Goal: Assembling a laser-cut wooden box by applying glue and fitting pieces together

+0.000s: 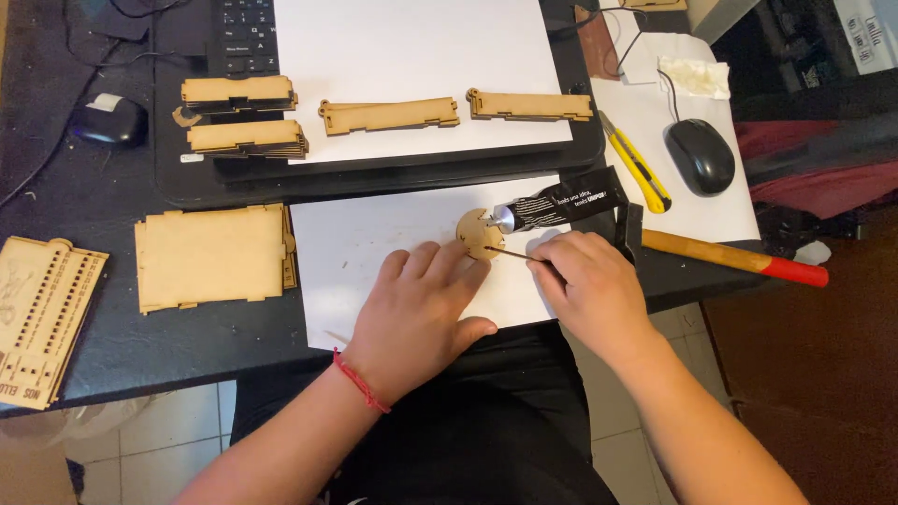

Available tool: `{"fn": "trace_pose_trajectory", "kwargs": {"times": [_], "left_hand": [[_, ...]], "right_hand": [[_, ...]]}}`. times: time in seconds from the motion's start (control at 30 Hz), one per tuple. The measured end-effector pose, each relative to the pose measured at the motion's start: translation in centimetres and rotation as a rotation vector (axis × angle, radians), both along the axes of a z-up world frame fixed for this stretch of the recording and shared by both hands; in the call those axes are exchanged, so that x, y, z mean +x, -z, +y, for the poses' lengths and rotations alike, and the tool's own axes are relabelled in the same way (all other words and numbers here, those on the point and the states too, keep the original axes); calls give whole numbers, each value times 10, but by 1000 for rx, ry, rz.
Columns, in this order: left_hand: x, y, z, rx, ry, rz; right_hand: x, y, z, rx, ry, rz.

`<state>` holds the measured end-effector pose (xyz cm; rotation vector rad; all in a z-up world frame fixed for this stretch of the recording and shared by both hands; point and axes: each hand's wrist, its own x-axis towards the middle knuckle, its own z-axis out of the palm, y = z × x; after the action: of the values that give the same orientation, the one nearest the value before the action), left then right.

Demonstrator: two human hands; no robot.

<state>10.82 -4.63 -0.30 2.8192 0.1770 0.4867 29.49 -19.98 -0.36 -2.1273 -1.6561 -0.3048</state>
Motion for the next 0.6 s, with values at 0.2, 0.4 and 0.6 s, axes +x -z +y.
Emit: {"fn": "trace_pose_trajectory", "kwargs": {"times": [0.2, 0.4, 0.6], "left_hand": [[-1, -7, -2, 2, -54, 43], [-3, -6, -3, 9, -50, 39], [-31, -18, 14, -24, -44, -86]], "right_hand": [[6, 10, -4, 67, -15, 2], [6, 8, -5, 160, -76, 9], [8, 11, -6, 170, -66, 48]]}}
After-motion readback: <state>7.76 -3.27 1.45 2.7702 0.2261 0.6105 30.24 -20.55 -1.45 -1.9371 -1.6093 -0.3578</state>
